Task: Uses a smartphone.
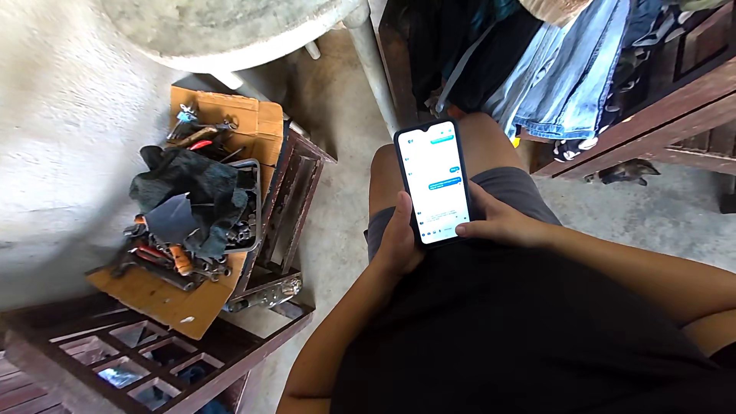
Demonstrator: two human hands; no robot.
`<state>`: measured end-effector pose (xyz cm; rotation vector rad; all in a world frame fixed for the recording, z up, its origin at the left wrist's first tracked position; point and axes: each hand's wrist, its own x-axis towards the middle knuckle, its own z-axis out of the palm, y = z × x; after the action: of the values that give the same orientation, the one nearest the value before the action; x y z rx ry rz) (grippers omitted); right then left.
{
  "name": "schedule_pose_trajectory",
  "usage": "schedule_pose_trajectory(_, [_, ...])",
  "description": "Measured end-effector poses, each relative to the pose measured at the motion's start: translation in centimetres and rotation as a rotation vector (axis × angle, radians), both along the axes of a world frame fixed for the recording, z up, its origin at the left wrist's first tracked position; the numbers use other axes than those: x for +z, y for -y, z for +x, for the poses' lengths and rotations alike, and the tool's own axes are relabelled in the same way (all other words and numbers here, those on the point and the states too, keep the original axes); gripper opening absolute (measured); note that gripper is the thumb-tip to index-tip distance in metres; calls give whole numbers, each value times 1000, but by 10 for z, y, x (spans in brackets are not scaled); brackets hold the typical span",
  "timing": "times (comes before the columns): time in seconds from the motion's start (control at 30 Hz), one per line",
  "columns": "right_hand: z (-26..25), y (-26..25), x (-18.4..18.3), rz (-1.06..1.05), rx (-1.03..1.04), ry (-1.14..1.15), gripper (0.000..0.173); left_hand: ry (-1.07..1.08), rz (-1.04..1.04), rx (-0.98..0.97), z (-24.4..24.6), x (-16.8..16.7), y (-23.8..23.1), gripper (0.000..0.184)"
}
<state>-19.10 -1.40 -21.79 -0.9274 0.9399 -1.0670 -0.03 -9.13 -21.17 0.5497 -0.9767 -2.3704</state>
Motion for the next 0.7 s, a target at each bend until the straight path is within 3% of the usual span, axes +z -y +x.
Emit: schedule_pose_trajectory(0.7, [1,0,0,7,-13,-15,60,-1,15,-1,0,0,0,61])
